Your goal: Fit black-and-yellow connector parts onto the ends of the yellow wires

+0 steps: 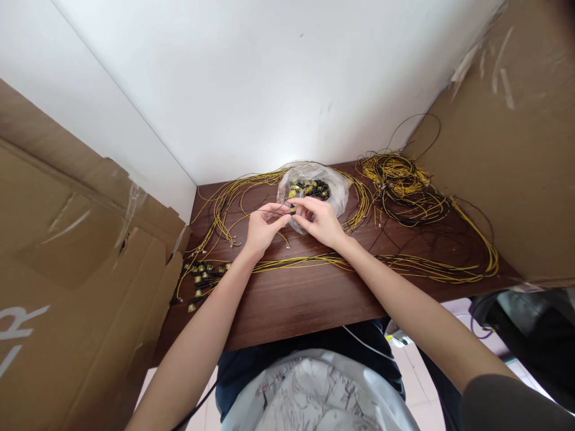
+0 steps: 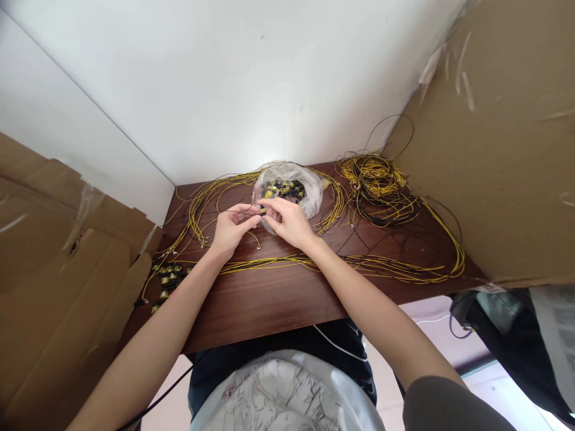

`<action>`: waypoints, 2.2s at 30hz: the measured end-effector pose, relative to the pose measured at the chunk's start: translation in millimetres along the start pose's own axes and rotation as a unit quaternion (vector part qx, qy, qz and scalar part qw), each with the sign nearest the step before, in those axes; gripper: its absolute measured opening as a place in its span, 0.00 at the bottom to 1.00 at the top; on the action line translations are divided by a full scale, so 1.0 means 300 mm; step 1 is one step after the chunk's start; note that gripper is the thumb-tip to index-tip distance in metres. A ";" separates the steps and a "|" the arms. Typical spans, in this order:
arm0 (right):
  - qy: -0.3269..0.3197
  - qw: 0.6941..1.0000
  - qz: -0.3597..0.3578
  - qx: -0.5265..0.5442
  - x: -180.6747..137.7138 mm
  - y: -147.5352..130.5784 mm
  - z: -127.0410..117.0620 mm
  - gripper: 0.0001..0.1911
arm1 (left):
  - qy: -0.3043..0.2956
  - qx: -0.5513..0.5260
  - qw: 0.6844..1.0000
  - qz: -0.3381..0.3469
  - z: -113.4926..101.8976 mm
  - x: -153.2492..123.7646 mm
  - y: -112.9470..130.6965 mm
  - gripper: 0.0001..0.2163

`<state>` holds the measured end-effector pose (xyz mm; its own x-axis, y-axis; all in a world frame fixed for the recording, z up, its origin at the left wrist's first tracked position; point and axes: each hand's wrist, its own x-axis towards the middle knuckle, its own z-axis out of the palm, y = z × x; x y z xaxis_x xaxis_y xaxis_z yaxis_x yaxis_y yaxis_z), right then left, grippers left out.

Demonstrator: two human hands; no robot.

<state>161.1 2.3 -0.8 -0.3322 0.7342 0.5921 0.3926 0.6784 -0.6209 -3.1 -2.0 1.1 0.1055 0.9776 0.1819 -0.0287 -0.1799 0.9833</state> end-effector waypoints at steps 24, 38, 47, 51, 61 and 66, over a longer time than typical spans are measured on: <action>0.013 1.000 0.013 -0.020 0.001 -0.004 -0.004 0.11 | 0.021 -0.015 1.000 0.001 0.007 -0.002 0.014 0.10; 0.012 1.000 0.003 0.000 0.001 0.002 -0.002 0.07 | 0.046 -0.051 0.998 0.006 0.009 0.002 0.007 0.11; 0.006 1.000 0.008 -0.006 0.000 0.000 -0.004 0.06 | 0.041 -0.062 0.997 0.010 0.005 0.004 0.000 0.11; 0.013 1.000 0.015 -0.005 0.000 0.000 -0.002 0.08 | 0.032 -0.074 0.997 0.001 0.005 0.002 0.004 0.11; 0.028 0.999 0.037 -0.012 0.003 -0.008 0.000 0.09 | 0.022 -0.078 0.997 -0.019 0.006 0.000 0.007 0.11; 0.039 0.998 0.055 0.002 0.004 -0.009 0.002 0.10 | 0.032 -0.062 0.997 -0.011 0.006 0.001 0.008 0.10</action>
<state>159.2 1.5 1.3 -0.2198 0.7996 0.5589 0.4190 0.5947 -0.6861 -1.5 -2.2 3.4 0.0433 0.9868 0.1562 -0.1506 -0.1481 0.9774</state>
